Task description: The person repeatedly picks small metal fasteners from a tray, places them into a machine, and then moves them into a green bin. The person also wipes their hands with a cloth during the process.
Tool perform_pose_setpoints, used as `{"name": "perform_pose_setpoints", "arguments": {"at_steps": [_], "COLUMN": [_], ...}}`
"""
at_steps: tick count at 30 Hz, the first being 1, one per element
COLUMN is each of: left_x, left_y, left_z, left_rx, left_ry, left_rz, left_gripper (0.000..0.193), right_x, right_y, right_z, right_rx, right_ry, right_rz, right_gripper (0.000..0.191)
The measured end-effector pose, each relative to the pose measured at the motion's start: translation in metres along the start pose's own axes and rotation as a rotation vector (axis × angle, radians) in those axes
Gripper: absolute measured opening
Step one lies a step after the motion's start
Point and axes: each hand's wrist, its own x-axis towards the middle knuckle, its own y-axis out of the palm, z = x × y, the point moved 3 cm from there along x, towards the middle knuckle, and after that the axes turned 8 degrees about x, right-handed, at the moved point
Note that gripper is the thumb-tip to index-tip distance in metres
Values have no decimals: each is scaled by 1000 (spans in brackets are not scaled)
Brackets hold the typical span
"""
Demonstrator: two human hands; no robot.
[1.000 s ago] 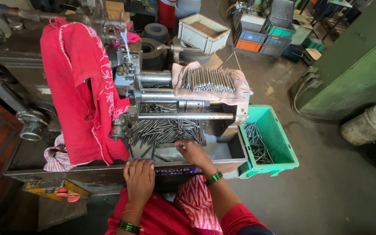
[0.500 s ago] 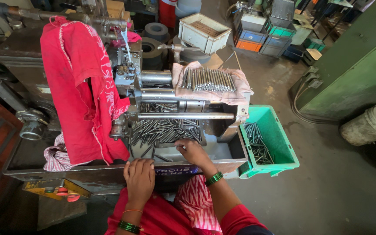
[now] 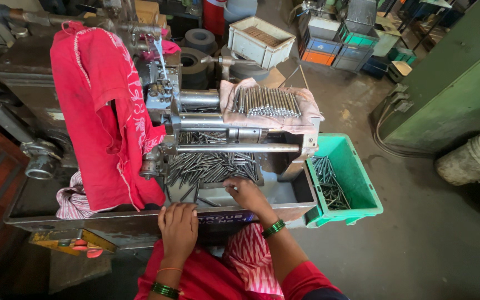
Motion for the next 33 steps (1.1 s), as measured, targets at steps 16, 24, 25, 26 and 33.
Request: {"name": "perform_pose_setpoints", "arguments": {"at_steps": [16, 24, 25, 26, 33], "left_x": [0, -3, -3, -3, -2], "left_y": [2, 10, 11, 14, 40], "left_z": [0, 14, 16, 17, 38], "left_rx": [-1, 10, 16, 22, 44], "left_ry": [2, 7, 9, 10, 7], "left_rz": [-7, -26, -33, -40, -39], "left_gripper": [23, 23, 23, 23, 24], "right_x": [2, 20, 24, 29, 92], "right_y": [5, 15, 13, 11, -17], "right_z": [-15, -11, -3, 9, 101], "right_rx": [23, 169, 207, 204, 359], "right_ry": [-5, -63, -61, -164, -296], "right_rz": [-21, -62, -68, -92, -247], "right_gripper": [23, 23, 22, 19, 16]}}
